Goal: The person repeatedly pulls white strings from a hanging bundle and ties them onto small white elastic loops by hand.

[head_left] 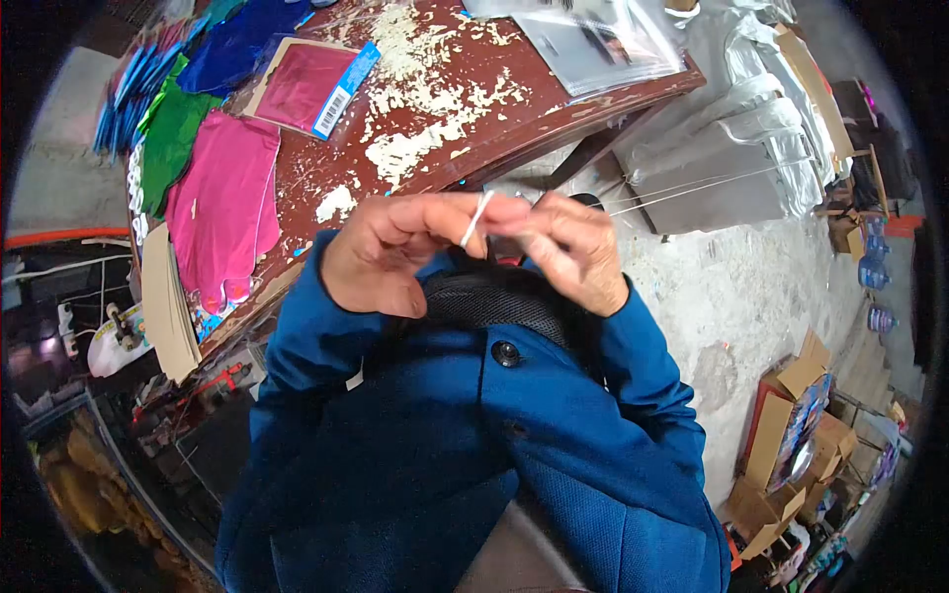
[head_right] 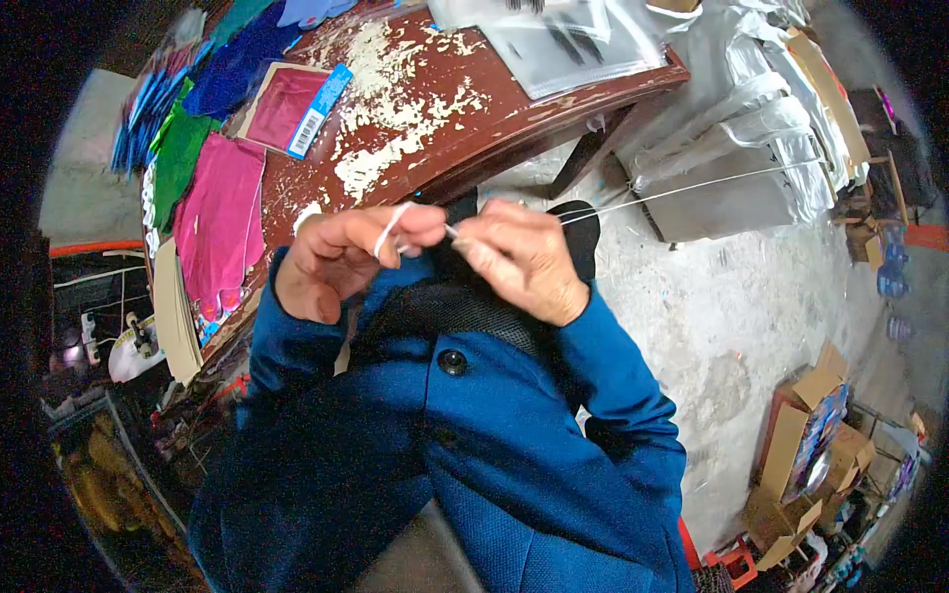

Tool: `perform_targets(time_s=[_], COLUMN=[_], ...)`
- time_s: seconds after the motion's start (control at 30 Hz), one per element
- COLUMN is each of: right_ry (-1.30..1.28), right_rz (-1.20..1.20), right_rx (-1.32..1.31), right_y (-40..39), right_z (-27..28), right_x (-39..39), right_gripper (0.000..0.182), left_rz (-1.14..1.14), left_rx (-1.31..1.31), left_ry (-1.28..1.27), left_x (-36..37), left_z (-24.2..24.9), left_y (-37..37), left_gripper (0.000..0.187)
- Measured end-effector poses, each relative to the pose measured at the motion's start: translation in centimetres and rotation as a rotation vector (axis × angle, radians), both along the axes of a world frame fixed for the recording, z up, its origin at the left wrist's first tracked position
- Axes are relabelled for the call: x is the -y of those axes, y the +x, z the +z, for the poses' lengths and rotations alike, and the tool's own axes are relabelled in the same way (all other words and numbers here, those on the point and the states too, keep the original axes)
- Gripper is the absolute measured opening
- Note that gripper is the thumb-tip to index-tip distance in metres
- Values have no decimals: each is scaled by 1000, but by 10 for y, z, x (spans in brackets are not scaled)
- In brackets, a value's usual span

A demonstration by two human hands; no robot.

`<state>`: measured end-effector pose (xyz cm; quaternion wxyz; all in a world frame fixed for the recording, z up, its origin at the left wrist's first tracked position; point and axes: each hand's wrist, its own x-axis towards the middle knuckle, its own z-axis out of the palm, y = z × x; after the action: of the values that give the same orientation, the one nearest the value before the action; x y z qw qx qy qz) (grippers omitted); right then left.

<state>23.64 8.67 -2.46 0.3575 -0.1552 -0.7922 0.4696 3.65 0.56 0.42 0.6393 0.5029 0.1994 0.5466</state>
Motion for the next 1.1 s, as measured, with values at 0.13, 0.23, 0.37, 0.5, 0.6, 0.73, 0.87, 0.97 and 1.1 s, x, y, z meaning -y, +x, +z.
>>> perform_targets(time_s=[0.13,0.23,0.37,0.5,0.6,0.73,0.87,0.97,1.1], right_ry=[177,306,420,158,-86,-215,115,119,235], right_rz=[13,103,113,165,208,153,161,190,217], right_rx=[-20,40,88,11,-81,-136,-159,-153,-31], right_y=[-11,-5,3,0,-6,-19,-36,-36,-31], right_z=[5,29,53,44,29,8,-9,1,20], right_x=[16,13,7,1,5,21,36,40,35], right_gripper=[7,5,5,3,2,3,5,5,4], left_rz=[150,261,206,-101,-201,-184,284,305,244], left_rx=[-351,-754,-837,-526,-214,97,61,-411,-881], left_ry=[102,189,167,28,20,-53,-279,-126,27], left_x=[3,6,14,20,30,38,55,51,53], left_z=[13,16,29,18,13,10,12,25,29], left_y=[-1,2,4,-7,-18,-27,-18,-11,-15], left_gripper=[50,58,59,64,69,76,79,80,81])
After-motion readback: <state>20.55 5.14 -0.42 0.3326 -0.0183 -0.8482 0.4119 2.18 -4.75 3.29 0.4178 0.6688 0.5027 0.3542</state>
